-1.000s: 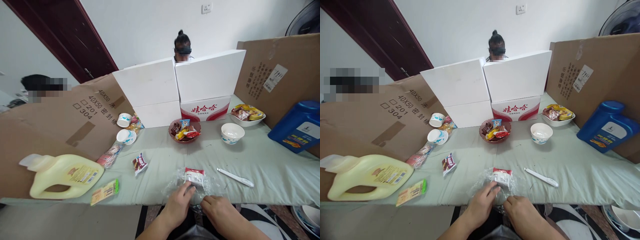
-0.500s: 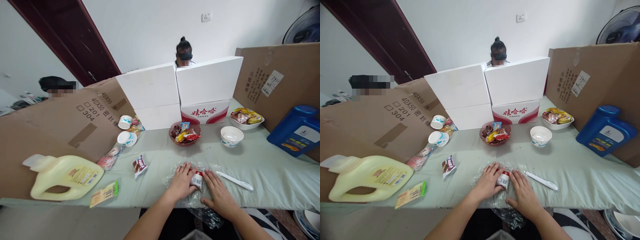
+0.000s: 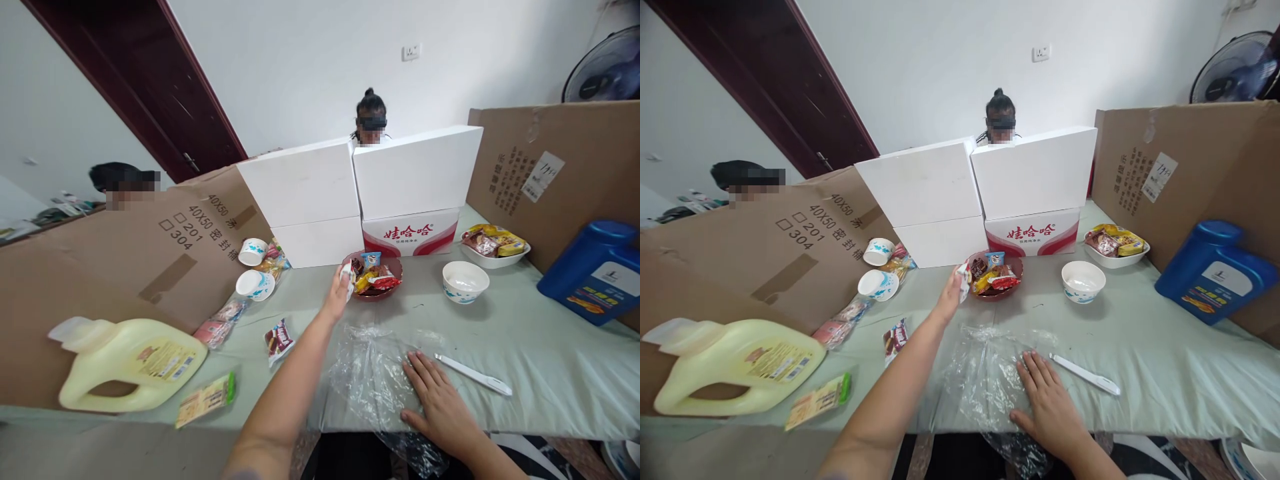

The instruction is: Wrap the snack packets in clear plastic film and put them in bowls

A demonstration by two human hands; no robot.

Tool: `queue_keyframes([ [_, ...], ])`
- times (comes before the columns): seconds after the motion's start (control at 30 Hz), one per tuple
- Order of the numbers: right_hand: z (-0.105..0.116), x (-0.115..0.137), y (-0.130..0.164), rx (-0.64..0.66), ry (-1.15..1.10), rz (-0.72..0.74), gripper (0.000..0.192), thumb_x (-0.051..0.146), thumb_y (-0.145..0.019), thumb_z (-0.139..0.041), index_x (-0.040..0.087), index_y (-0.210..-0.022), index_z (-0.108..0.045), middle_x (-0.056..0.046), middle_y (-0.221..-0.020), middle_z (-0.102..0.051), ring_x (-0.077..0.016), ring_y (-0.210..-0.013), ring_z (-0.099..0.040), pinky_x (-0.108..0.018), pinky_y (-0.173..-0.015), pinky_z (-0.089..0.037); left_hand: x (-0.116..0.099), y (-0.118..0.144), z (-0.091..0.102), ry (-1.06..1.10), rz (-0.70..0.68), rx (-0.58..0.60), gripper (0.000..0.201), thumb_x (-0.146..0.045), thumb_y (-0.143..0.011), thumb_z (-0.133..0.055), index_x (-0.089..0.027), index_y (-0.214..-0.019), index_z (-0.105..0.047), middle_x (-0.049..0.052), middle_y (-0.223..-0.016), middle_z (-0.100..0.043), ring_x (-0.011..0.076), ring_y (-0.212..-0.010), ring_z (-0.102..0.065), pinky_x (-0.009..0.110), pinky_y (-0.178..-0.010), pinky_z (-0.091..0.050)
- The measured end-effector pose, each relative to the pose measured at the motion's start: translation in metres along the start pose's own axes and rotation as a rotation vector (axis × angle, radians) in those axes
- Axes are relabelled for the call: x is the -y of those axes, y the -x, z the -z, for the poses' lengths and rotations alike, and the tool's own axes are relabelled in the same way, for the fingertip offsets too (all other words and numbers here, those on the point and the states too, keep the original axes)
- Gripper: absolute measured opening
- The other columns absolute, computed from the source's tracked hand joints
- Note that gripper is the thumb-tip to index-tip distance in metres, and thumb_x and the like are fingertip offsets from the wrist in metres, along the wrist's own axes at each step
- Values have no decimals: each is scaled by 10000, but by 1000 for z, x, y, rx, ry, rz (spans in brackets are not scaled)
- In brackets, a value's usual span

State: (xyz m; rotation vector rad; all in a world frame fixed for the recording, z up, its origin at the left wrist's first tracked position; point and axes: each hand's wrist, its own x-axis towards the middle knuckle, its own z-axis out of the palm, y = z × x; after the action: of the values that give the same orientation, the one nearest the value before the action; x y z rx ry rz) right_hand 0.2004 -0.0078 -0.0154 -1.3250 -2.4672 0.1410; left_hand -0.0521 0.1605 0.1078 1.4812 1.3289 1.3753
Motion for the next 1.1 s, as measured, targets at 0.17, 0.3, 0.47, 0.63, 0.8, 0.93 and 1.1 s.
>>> queue_keyframes([
  [0.17, 0, 0, 0, 35, -16, -21, 768, 636, -847, -481, 209, -1469, -335, -100, -1539, -287, -303, -1414, -240, -494, -1121, -258, -7, 3, -9, -153, -109, -55, 634, -552, -842, -583, -175, -1334, -451, 135, -1498, -328, 278, -1448, -162, 461, -1176, -144],
  [0.3, -2, -1, 1, -14, 24, 17, 772, 620, -850, -489, 196, -1474, -321, -115, -1535, -294, -308, -1408, -253, -494, -1110, -262, 8, 73, -24, -424, -456, 353, 387, -380, -933, -456, -194, -1260, -548, 124, -1299, -564, 239, -1273, -475, 437, -1104, -331],
  [0.47, -1, 0, -2, -61, 67, 30, 800, 631, -817, -533, 208, -1467, -333, -121, -1528, -313, -359, -1418, -192, -561, -1102, -217, 41, 131, -24, -746, -475, 773, 474, -411, -874, -579, -303, -1331, -517, 61, -1431, -479, 283, -1383, -338, 530, -1135, -243],
  [0.63, -1, 2, -5, -20, 50, 7, 791, 658, -819, -511, 219, -1458, -352, -114, -1529, -312, -356, -1422, -175, -578, -1110, -200, 68, 124, 9, -1041, -164, 288, 512, -388, -882, -559, -250, -1369, -486, 145, -1496, -370, 398, -1412, -219, 687, -1065, -189],
  [0.8, 20, 2, 6, -20, -17, 2, 681, 561, -839, -556, 235, -1420, -412, -105, -1517, -339, -340, -1418, -209, -564, -1106, -240, 59, 138, 45, -959, -262, 222, 375, -291, -893, -504, -179, -1244, -572, 155, -1389, -490, 329, -1361, -353, 571, -1068, -327],
  [0.93, 42, 6, 31, 62, -105, 108, 696, 524, -839, -577, 258, -1446, -366, -74, -1510, -357, -301, -1401, -279, -478, -1095, -319, 32, 169, 63, -797, -381, 585, 379, -351, -818, -640, -234, -1177, -609, 108, -1258, -582, 290, -1295, -437, 494, -1087, -355],
  [1.1, 24, 13, 57, 9, 74, 238, 740, 215, -810, -557, 301, -1486, -269, 6, -1501, -374, -280, -1382, -323, -461, -1080, -314, 25, 191, 77, -797, -293, 760, 647, -308, -667, -785, -298, -1267, -543, 78, -1390, -506, 337, -1358, -359, 553, -1076, -350],
])
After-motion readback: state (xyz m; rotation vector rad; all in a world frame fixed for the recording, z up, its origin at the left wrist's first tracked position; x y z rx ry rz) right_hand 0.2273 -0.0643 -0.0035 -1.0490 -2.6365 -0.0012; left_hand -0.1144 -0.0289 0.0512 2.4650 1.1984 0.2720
